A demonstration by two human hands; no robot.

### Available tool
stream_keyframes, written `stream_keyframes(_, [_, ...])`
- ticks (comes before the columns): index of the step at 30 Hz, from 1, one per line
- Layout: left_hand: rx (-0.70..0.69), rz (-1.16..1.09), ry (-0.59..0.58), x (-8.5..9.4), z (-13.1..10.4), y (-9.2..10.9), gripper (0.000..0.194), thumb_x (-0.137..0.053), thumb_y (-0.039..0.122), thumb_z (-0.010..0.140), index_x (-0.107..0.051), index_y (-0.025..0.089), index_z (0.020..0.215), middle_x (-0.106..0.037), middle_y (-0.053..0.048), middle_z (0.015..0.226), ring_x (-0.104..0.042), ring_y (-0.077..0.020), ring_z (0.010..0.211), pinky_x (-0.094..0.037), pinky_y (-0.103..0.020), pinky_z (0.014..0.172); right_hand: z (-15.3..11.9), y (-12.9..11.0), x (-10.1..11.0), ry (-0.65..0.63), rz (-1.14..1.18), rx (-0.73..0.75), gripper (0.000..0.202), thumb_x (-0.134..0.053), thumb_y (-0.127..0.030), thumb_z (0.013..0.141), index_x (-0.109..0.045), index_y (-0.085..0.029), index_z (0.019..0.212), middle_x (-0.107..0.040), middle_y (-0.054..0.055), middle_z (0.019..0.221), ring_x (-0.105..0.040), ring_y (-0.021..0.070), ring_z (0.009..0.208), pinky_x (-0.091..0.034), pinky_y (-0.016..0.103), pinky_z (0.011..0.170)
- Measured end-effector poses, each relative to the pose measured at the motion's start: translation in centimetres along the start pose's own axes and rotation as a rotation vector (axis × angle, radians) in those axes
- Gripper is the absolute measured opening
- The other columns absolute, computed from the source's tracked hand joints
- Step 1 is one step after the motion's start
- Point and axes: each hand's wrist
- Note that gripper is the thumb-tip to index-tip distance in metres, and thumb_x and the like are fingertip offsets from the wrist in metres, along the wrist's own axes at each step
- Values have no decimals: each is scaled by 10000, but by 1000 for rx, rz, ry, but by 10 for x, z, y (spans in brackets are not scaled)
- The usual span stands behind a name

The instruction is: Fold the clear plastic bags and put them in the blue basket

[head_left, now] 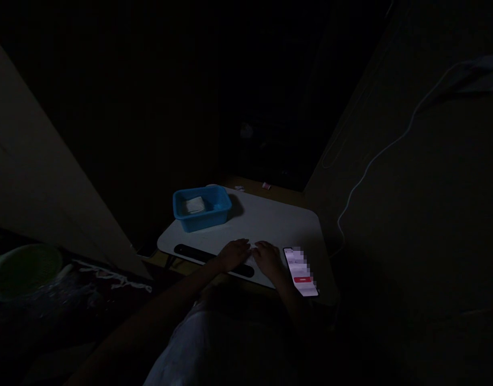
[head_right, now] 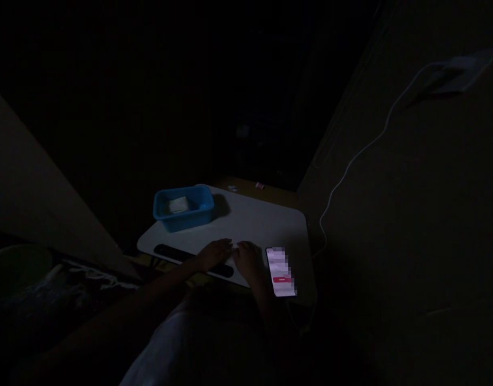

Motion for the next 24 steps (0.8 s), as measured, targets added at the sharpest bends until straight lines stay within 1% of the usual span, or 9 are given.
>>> stream_keyframes(3, [68,65,29,15,8,-5,358,-301,244,849,-480,170,1151,-503,-108,1195,-475,-247,1060,-411,-403,822,10,11,14,-33,-36,-108,342,-468,-289,745,-552,-230,1071,-592,48,1087,-491,195,1037,-318,340,878])
stream_keyframes(6, [132,143,-18,28,12,-6,339,-374,229,799,-487,201,1118,-511,-114,1151,-502,-283,976,-441,-426,706,19,20,19,-171,-25,-200,370,-547,-287,675,-573,-228,1039,-626,43,1015,-532,196,982,-355,315,822])
stream_keyframes(10, [157,122,-125,40,14,-6,306,-447,266,765,-509,232,1062,-551,-90,1052,-526,-250,915,-438,-376,694,27,28,19,-356,45,-175,226,-590,-316,646,-645,-211,839,-666,17,844,-598,160,794,-392,225,625])
stream_keyframes(12, [173,129,-132,43,14,-8,298,-504,306,730,-535,235,1018,-561,-80,1033,-530,-250,900,-431,-362,698,29,30,20,-395,64,-144,176,-627,-313,615,-654,-197,744,-665,4,751,-600,144,709,-378,202,554])
stream_keyframes(14, [165,135,-125,46,14,-12,288,-549,318,696,-562,229,969,-573,-69,1022,-530,-248,901,-425,-338,701,30,30,23,-402,85,-119,164,-647,-287,602,-649,-189,734,-656,-12,718,-589,125,671,-371,187,533])
stream_keyframes(16, [148,115,-116,50,15,-17,233,-562,287,689,-590,210,907,-597,-58,972,-541,-232,879,-420,-300,689,32,29,28,-373,99,-100,164,-639,-249,617,-643,-188,769,-648,-19,747,-577,111,684,-378,181,558])
stream_keyframes(18, [138,103,-58,56,16,-21,163,-532,227,714,-607,177,849,-617,-60,895,-553,-211,838,-411,-276,679,32,27,33,-299,94,-95,181,-601,-218,658,-632,-180,832,-633,9,864,-560,122,777,-388,198,643])
stream_keyframes(22, [82,181,147,62,14,-20,170,-445,138,769,-593,126,852,-608,-97,862,-533,-218,859,-385,-311,738,26,19,39,86,-18,-54,222,-527,-189,711,-614,-196,915,-562,62,1032,-460,192,986,-322,303,837])
stream_keyframes(24, [23,229,157,58,6,-17,179,-425,128,780,-580,122,871,-597,-111,859,-517,-235,879,-371,-347,755,16,17,33,191,-63,3,241,-499,-160,717,-617,-211,921,-567,62,1018,-442,203,999,-298,333,854])
Point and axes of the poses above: each hand's wrist, its own z-axis towards the middle knuckle, its own x-axis out of the back of the hand, y = z × x
